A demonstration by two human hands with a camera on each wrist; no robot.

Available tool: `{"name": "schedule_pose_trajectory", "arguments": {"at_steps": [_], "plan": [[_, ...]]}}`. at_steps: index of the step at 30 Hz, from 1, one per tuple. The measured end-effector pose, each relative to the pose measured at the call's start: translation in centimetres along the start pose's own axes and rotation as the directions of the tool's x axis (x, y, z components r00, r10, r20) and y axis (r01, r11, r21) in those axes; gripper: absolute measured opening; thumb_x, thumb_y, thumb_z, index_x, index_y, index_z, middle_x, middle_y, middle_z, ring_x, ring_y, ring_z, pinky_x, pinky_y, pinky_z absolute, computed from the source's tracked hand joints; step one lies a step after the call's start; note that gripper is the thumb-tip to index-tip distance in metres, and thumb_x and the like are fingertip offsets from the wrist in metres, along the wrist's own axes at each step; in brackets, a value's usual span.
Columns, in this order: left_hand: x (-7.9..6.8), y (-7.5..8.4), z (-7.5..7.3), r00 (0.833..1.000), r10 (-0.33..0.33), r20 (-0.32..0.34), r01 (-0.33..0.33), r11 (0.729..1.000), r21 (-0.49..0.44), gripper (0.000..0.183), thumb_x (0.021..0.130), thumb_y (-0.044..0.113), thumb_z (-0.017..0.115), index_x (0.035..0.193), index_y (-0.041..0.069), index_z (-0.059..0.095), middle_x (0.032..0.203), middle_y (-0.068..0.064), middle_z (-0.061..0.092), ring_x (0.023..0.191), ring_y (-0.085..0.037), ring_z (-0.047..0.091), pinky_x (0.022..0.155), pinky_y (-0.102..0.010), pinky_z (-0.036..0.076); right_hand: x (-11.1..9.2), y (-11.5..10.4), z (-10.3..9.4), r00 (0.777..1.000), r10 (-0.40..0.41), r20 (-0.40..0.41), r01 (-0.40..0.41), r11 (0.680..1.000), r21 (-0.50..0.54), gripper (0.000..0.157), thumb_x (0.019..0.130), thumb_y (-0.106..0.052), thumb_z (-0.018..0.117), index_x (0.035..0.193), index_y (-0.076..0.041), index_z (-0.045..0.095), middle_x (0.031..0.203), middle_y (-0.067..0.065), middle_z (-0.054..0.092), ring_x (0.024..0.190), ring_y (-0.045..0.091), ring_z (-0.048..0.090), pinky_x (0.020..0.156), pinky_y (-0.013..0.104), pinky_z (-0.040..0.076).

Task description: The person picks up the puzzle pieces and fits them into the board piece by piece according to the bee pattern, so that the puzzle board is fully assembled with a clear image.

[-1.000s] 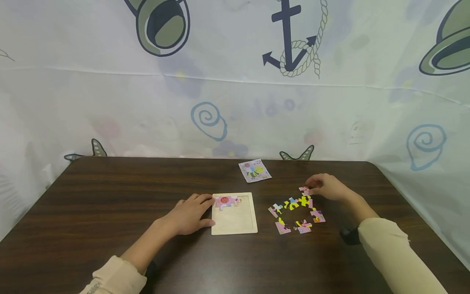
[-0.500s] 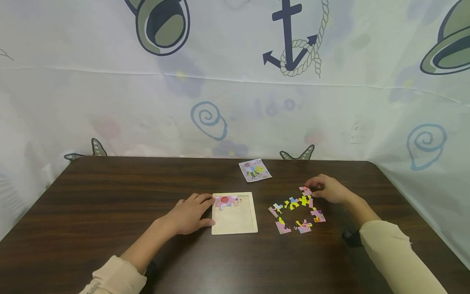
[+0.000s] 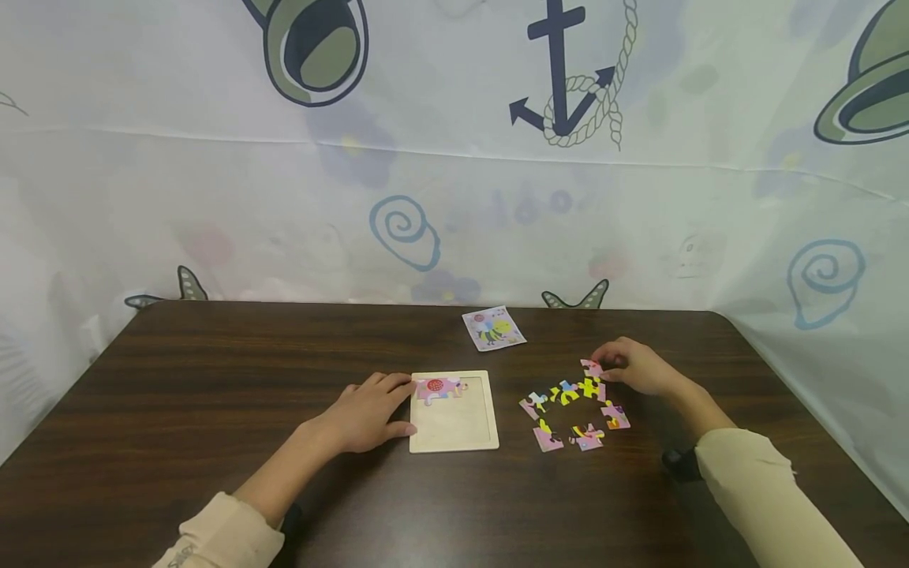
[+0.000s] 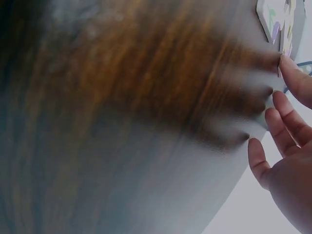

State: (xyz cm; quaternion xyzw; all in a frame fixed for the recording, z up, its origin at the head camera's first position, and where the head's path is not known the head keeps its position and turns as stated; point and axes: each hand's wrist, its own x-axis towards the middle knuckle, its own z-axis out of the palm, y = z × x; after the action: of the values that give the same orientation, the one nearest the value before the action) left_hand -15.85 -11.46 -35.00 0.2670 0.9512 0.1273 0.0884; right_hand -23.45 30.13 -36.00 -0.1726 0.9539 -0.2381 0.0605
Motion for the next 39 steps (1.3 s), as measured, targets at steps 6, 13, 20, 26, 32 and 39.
{"name": "schedule_pose_trajectory", "arguments": {"at_steps": [6, 13, 20, 26, 32, 39], "plan": [[0.04, -0.02, 0.01, 1.0, -0.001, -0.006, 0.001, 1.0, 0.004, 0.061, 0.086, 0.035, 0.063, 0.134, 0.001, 0.045, 0.136, -0.015, 0.04, 0.123, -0.033, 0.035, 0.089, -0.059, 0.032, 0.1, 0.07, 0.23, 0.999, -0.036, -0.033, 0.035, 0.999, -0.01, 0.018, 0.081, -0.004, 0.067, 0.097, -0.002, 0.062, 0.089, 0.01, 0.052, 0.081, 0.025, 0.046, 0.071, 0.039, 0.038], [0.02, -0.01, 0.02, 1.0, 0.0, -0.007, 0.0, 1.0, -0.005, 0.061, 0.086, 0.034, 0.063, 0.134, 0.001, 0.044, 0.136, -0.015, 0.04, 0.123, -0.033, 0.035, 0.089, -0.06, 0.031, 0.15, 0.07, 0.38, 0.999, -0.03, -0.039, 0.028, 0.999, -0.034, 0.017, 0.081, -0.003, 0.067, 0.097, -0.002, 0.061, 0.088, 0.009, 0.052, 0.081, 0.025, 0.046, 0.071, 0.04, 0.039], [-0.01, 0.01, -0.04, 1.0, 0.0, -0.005, 0.0, 1.0, -0.005, 0.061, 0.086, 0.035, 0.062, 0.134, 0.001, 0.044, 0.137, -0.015, 0.04, 0.123, -0.033, 0.035, 0.089, -0.059, 0.031, 0.28, 0.13, 0.44, 0.998, -0.051, -0.041, 0.049, 0.997, -0.054, 0.016, 0.081, -0.003, 0.067, 0.095, -0.002, 0.06, 0.086, 0.008, 0.052, 0.079, 0.024, 0.046, 0.069, 0.039, 0.039], [0.04, -0.06, 0.04, 1.0, 0.0, -0.008, 0.0, 1.0, -0.007, 0.062, 0.086, 0.035, 0.063, 0.134, 0.001, 0.044, 0.136, -0.015, 0.04, 0.123, -0.033, 0.035, 0.09, -0.059, 0.031, 0.21, 0.07, 0.49, 0.997, -0.069, -0.045, 0.066, 0.996, -0.064, 0.015, 0.081, -0.001, 0.066, 0.094, -0.001, 0.06, 0.086, 0.009, 0.053, 0.079, 0.024, 0.047, 0.07, 0.04, 0.04], [0.28, -0.21, 0.31, 1.0, 0.007, -0.011, -0.007, 1.0, -0.004, 0.062, 0.086, 0.035, 0.062, 0.134, 0.001, 0.044, 0.137, -0.014, 0.04, 0.123, -0.033, 0.035, 0.09, -0.059, 0.031, 0.16, -0.09, 0.43, 0.996, -0.079, -0.043, 0.076, 0.995, -0.063, 0.014, 0.081, 0.0, 0.065, 0.093, 0.001, 0.059, 0.087, 0.01, 0.053, 0.079, 0.024, 0.048, 0.07, 0.04, 0.041], [0.21, -0.24, 0.18, 1.0, 0.003, -0.003, -0.003, 1.0, 0.003, 0.062, 0.086, 0.035, 0.062, 0.134, 0.001, 0.044, 0.137, -0.015, 0.04, 0.124, -0.033, 0.035, 0.09, -0.059, 0.031, 0.07, -0.07, 0.35, 0.998, -0.051, -0.039, 0.049, 0.996, -0.071, 0.013, 0.082, -0.001, 0.064, 0.094, 0.002, 0.059, 0.089, 0.011, 0.053, 0.08, 0.024, 0.049, 0.072, 0.042, 0.042]]}}
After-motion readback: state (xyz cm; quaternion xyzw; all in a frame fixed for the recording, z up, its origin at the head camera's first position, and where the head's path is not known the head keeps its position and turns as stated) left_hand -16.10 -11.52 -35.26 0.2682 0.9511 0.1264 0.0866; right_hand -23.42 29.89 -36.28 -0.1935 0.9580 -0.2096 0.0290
